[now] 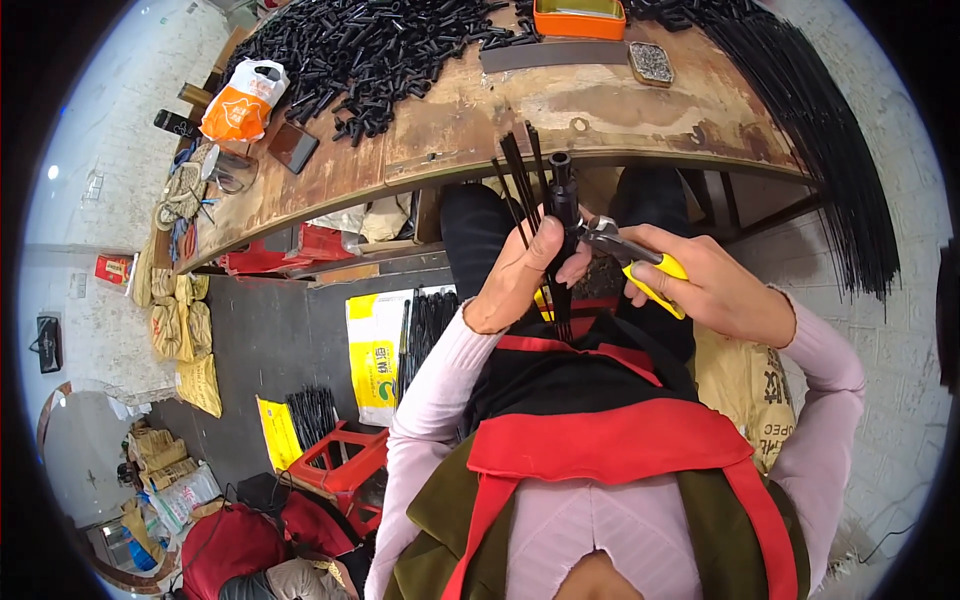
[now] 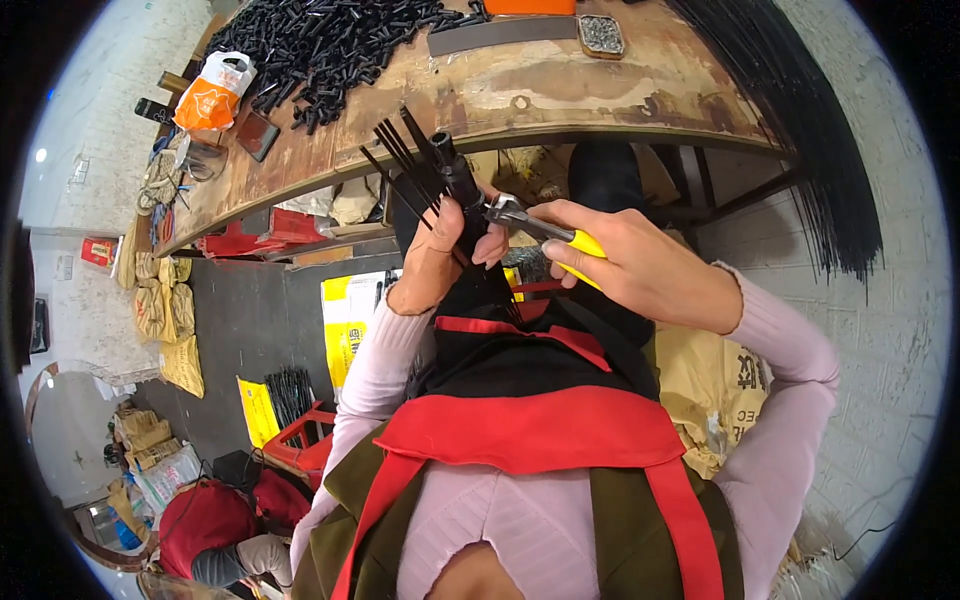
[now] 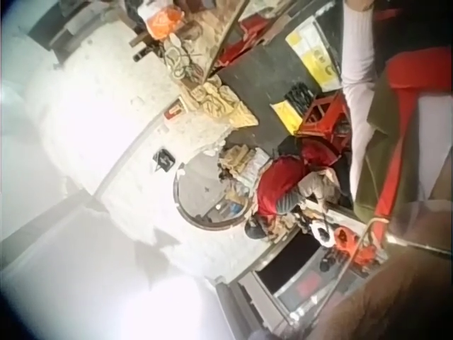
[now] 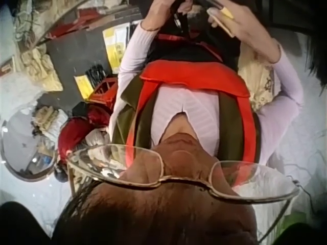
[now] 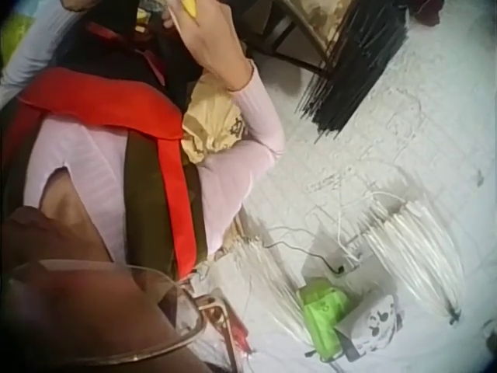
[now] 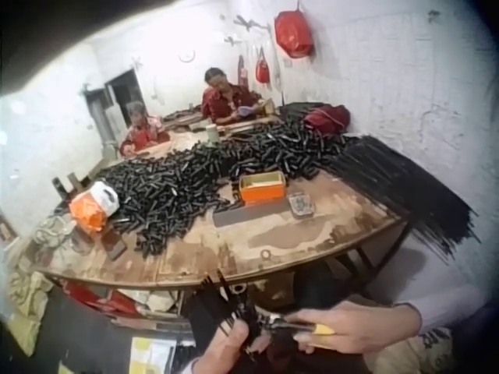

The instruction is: Assembling, bundling, and cutting black wires using pliers at an industrial workbench.

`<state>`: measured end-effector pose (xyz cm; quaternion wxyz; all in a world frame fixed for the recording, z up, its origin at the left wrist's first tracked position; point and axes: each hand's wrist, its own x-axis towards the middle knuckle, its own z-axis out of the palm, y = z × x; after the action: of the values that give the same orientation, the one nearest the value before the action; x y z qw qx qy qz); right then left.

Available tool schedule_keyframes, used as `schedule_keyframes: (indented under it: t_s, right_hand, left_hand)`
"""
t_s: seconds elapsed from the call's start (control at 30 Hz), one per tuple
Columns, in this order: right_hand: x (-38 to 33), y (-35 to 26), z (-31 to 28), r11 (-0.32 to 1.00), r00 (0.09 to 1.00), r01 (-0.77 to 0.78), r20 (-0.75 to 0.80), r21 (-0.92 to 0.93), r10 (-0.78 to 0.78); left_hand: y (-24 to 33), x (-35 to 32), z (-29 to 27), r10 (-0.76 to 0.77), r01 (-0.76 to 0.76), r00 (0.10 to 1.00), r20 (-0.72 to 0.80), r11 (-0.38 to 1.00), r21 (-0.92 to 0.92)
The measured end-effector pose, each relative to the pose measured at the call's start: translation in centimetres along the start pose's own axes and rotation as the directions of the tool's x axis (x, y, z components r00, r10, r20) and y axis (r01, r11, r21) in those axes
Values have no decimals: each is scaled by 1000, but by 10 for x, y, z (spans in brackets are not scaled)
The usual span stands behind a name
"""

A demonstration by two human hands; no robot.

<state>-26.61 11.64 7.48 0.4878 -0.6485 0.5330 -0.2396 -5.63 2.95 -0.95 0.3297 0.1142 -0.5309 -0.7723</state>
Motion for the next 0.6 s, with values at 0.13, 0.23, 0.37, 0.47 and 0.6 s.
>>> schedule_keyframes:
  t_s: [0.13, 0.23, 0.37, 0.47, 0.6]
  right_hand:
    - [-2, -15, -11, 998, 997, -26, 66, -58, 30]
    - [-1, -27, -19, 988, 985, -89, 137, -123, 106]
    - [8, -34, -32, 939, 898, -343, 304, 29, 319]
    - [14, -38, -38, 836, 783, -533, 453, 134, 426]
    - [15, -34, -33, 795, 760, -568, 507, 212, 408]
  left_hand:
    - [-1, -1, 1, -15, 15, 1000, 11, 1000, -10]
    - [1, -2, 3, 1, -1, 1000, -2, 1000, 14]
    - [3, 1, 3, 6, -9, 999, 45, 998, 66]
    - [3, -2, 7, -1, -2, 1000, 27, 995, 101]
    - [3, -1, 4, -7, 7, 1000, 2, 998, 61]
